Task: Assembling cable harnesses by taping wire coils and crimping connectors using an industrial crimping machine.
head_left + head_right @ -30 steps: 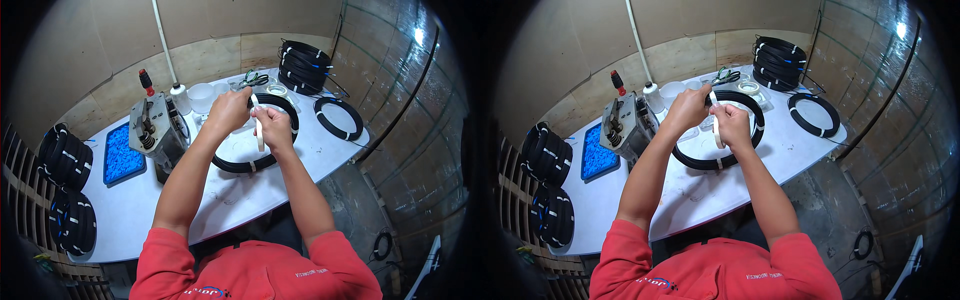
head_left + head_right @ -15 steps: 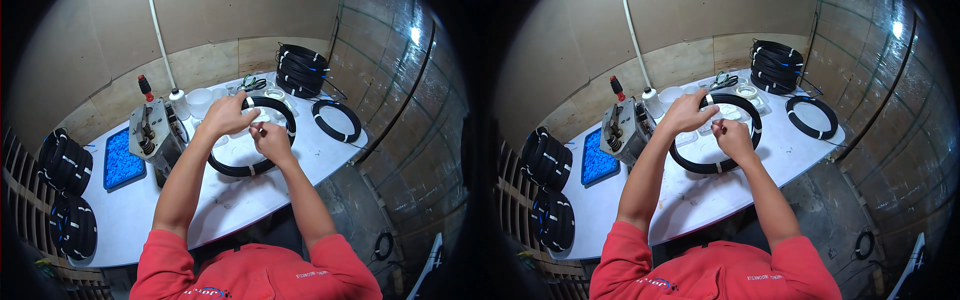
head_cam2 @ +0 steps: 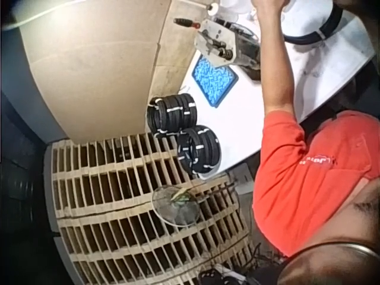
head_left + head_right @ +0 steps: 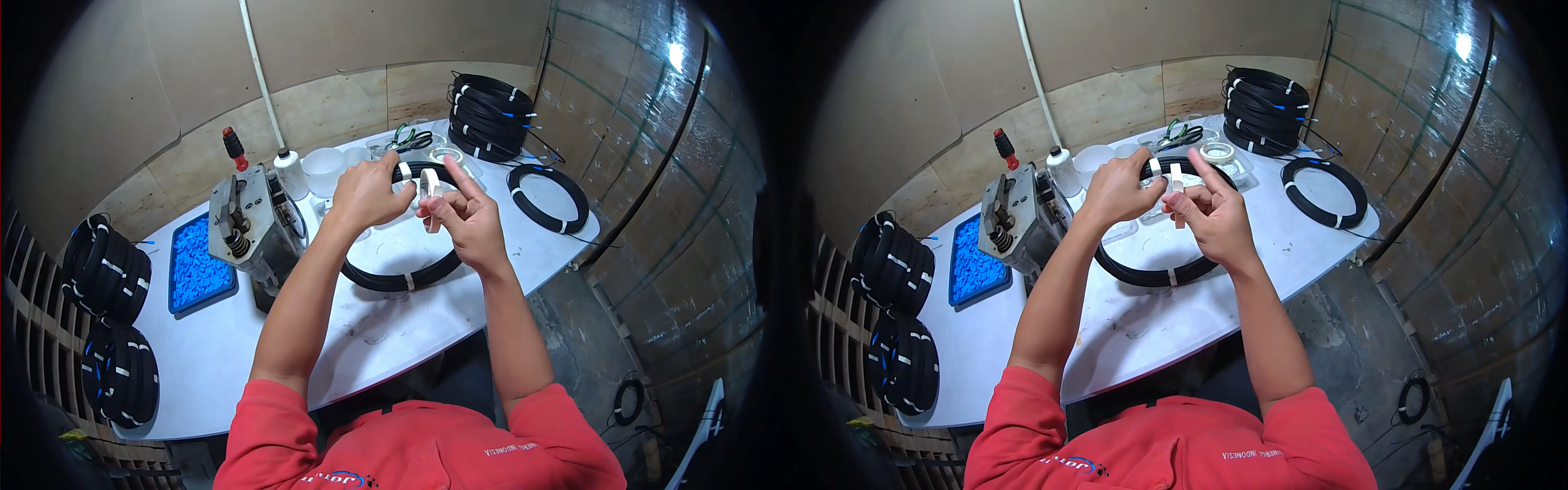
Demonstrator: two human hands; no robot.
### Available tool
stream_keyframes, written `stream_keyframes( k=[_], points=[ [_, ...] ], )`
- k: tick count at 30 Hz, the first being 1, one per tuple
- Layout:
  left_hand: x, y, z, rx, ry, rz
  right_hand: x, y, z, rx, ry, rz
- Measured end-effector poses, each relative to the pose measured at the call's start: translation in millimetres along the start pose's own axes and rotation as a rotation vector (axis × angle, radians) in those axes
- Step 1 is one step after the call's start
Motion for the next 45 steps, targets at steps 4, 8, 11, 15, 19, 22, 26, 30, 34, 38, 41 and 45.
stream_keyframes(
  k=[4,8,11,15,19,22,26,30,34,38,41,45],
  points=[
    [-1,0,0,0.054,-0.023,0.067,5,-4,20,0.263,-0.236,-0.081],
    [-3,-2,7,0.057,-0.044,0.068,10,-1,38,0.456,-0.371,0.013],
    [-6,-3,16,0.075,-0.112,0.099,12,2,52,0.399,-0.45,0.13],
    [-8,-2,10,0.051,-0.078,0.102,11,9,38,0.21,-0.22,0.168],
    [-12,5,-1,0.016,-0.06,0.156,0,48,-14,0.022,0.0,0.152],
    [-15,7,-13,0.08,-0.036,0.163,26,76,-8,-0.216,0.139,0.248],
    [-18,6,-15,0.058,-0.043,0.19,89,95,55,-0.735,0.075,0.218],
    [-19,8,-16,0.077,-0.01,0.18,142,106,155,-1.106,0.008,0.058],
    [-16,6,-18,0.072,-0.012,0.171,163,116,237,-1.371,-0.077,-0.1],
    [-12,4,-21,0.072,0.012,0.159,155,111,248,-1.422,-0.002,-0.113],
    [-7,1,-17,0.076,0.004,0.149,141,108,183,-1.085,0.069,0.109],
    [-3,3,-13,0.107,0.01,0.12,99,61,64,-0.285,0.076,-0.19]
  ],
)
Point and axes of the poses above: each hand's wrist, its own x-axis towards the middle knuckle, its own y-axis out of the back of the hand, z = x × y, the point moved 7 cm from there along x, towards the middle knuckle, and after that the axes turned 14 degrees about -x, right-handed, at the moved point
